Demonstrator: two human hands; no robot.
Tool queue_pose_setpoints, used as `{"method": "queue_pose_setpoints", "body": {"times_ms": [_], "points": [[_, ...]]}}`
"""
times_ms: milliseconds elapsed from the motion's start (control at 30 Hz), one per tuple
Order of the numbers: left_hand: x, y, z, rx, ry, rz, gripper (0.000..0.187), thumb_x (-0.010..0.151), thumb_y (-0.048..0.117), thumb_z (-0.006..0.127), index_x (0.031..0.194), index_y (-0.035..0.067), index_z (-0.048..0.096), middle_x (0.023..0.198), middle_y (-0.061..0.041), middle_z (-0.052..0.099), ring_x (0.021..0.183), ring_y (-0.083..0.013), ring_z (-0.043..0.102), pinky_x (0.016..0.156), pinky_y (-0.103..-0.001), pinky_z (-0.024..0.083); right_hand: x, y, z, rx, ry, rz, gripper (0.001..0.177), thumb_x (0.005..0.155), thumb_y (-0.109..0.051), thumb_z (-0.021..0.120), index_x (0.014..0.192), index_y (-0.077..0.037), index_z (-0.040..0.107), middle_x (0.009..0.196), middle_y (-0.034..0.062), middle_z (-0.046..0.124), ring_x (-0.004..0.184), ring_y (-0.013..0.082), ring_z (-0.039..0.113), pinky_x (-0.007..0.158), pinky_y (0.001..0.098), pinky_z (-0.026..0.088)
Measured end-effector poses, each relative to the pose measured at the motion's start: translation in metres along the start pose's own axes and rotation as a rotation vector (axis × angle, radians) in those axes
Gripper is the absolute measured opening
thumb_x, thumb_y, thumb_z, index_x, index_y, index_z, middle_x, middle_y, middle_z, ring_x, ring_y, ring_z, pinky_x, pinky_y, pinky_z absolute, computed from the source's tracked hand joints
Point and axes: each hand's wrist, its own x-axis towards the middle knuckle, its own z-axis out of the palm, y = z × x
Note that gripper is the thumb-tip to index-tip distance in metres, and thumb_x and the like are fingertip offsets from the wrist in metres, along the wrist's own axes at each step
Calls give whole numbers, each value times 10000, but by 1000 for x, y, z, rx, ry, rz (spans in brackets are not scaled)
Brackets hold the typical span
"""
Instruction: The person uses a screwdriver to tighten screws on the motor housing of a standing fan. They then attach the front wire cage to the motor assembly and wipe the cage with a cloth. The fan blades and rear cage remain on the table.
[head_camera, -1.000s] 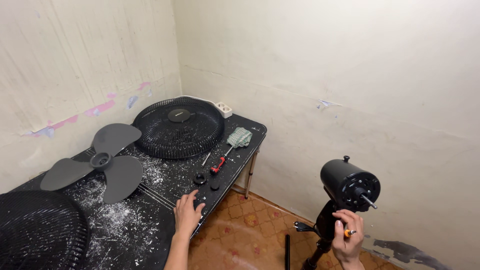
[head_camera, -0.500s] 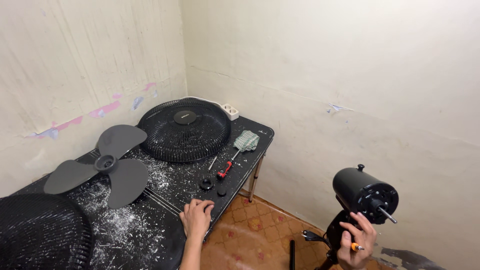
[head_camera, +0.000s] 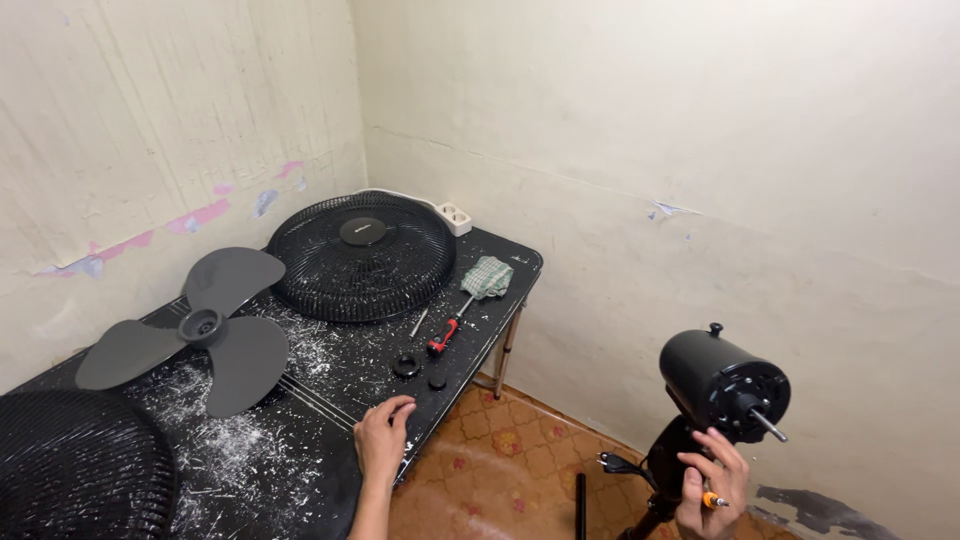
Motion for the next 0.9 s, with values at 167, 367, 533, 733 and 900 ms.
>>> {"method": "queue_pose_setpoints", "body": {"times_ms": [167, 367, 533, 733, 900], "points": [[-1, 0, -2, -105, 67, 97, 150, 866, 226, 745, 963, 143, 824, 924, -74, 788, 879, -254, 716, 798, -353, 545, -22, 19, -9, 124, 35, 191, 158, 1007, -123, 583, 998, -5, 686, 1005, 110, 722, 896, 217, 668, 851, 339, 520], [-6, 21, 17, -476, 27, -14, 192, 920, 157, 719, 1079, 98, 809, 1048, -43, 790, 972, -158, 716, 865, -269, 521, -52, 62, -19, -26, -179, 489, 264, 947, -252, 627, 1070, -20, 657, 723, 83, 668, 617, 134, 623, 596, 269, 499], [-35, 73, 76, -985, -199, -169, 264, 925, 125, 728, 1175, 45, 758, 1057, -74, 775, 955, -134, 693, 865, -257, 537, -68, 79, -28, 641, -218, 726, 347, 947, -261, 435, 1234, -66, 444, 819, 85, 565, 535, 95, 413, 448, 232, 341], [-91, 142, 131, -1487, -459, -343, 223, 893, 96, 742, 1110, 47, 732, 1009, -79, 763, 926, -139, 674, 824, -251, 524, -74, 69, -53, 739, -42, 803, 295, 958, -216, 434, 1203, -57, 476, 801, 87, 494, 603, 118, 435, 487, 237, 352], [-145, 195, 148, -1749, -776, -507, 132, 954, 176, 747, 1054, 90, 744, 980, -43, 728, 880, -141, 642, 772, -249, 491, -49, 63, -83, 771, -28, 942, 246, 1007, -211, 430, 1171, -43, 503, 817, 47, 468, 619, 114, 436, 457, 231, 281]]}}
